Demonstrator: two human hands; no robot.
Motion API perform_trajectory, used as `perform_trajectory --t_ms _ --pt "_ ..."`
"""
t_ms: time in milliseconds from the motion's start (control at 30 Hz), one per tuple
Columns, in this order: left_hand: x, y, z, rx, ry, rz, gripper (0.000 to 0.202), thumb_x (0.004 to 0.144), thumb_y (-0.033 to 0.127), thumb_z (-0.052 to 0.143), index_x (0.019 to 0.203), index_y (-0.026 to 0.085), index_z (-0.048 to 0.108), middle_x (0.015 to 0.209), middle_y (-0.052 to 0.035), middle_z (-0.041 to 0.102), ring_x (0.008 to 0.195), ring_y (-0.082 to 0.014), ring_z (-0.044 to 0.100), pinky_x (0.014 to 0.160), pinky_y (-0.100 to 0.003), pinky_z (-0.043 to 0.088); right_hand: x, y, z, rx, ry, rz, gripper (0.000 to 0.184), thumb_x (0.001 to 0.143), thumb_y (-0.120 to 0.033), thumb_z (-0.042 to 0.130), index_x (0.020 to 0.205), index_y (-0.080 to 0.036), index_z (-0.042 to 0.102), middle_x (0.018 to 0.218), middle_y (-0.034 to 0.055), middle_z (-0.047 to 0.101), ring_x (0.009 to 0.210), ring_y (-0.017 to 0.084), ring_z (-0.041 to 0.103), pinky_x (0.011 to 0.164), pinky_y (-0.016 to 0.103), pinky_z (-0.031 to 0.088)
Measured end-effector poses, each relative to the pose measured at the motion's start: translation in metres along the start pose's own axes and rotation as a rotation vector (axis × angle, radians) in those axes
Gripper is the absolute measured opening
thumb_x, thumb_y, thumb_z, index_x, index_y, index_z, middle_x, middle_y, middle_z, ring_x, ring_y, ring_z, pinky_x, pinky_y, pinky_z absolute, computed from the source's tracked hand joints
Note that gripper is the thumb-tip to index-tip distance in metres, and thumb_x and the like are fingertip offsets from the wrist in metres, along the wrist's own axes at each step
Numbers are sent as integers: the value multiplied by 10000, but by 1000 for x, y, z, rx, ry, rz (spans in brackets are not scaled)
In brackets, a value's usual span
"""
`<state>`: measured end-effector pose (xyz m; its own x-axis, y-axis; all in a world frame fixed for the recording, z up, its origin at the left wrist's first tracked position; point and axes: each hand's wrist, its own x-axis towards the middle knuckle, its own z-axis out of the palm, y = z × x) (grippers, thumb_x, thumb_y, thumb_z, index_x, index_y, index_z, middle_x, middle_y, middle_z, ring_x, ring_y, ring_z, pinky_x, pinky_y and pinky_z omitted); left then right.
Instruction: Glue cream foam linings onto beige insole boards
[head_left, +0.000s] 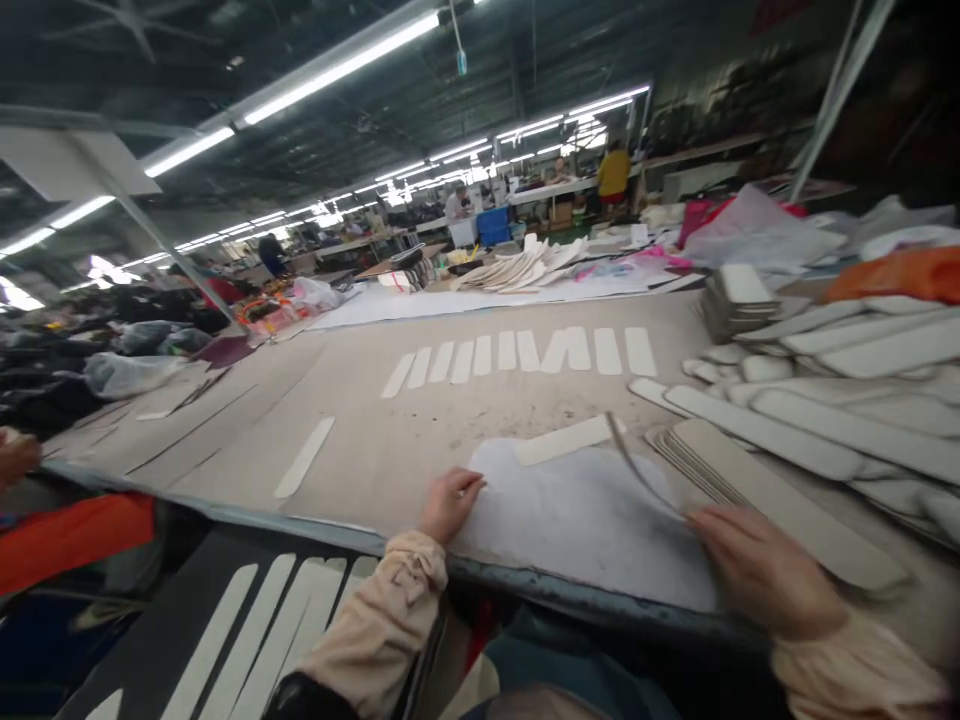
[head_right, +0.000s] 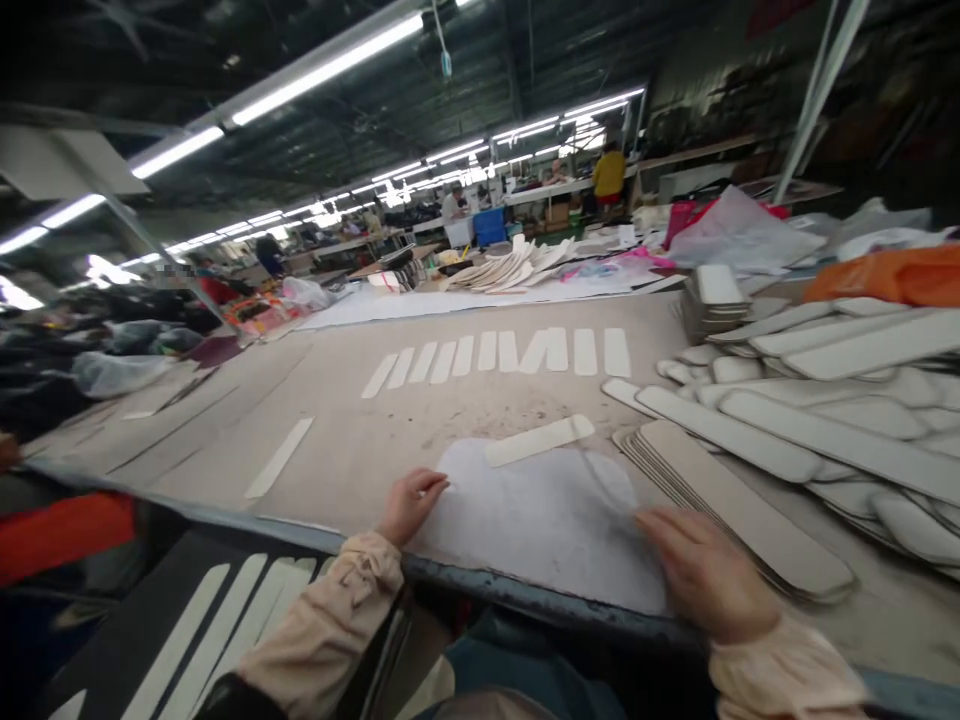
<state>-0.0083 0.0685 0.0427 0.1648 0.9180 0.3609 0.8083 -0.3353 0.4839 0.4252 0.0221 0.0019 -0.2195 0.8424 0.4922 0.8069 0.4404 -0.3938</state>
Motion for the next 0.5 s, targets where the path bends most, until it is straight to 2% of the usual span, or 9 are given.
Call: perform_trajectory --t_ms 33,100,200,333,500 --pt "6 -7 -3 12 2 5 217 854 299 504 873 172 679 847 -61 679 789 -145 623 739 -271 495 2 -21 2 8 -82 -147 285 878 -260 422 1039 -279 656 1032 106 622 945 224 576 837 358 458" --pt "20 -18 -5 37 -28 44 238 856 321 490 888 178 678 868 -65 672 802 -156 618 749 -288 488 8 -54 9 2 -250 -280 353 883 -153 350 1065 -255 635 1004 88 623 934 205 560 814 337 466" --pt "42 -23 0 79 -140 162 253 859 330 476 918 191 680 902 -66 664 823 -164 610 760 -289 480 13 -81 18 -32 -400 -333 324 880 -113 350 968 -205 648 897 84 615 871 194 534 760 307 464" --pt "66 -14 18 173 -305 337 266 870 287 440 961 204 677 929 -72 656 857 -180 595 791 -299 464 10 -86 20 -18 -362 -244 227 908 -196 416 929 -192 643 928 76 602 917 198 517 802 319 454" --pt "83 -1 38 294 -444 498 299 882 232 380 880 195 677 865 -72 629 783 -157 573 746 -270 454 0 -79 17 90 -201 -91 254 906 -319 476 1079 -191 612 1017 93 598 949 194 550 832 316 473"
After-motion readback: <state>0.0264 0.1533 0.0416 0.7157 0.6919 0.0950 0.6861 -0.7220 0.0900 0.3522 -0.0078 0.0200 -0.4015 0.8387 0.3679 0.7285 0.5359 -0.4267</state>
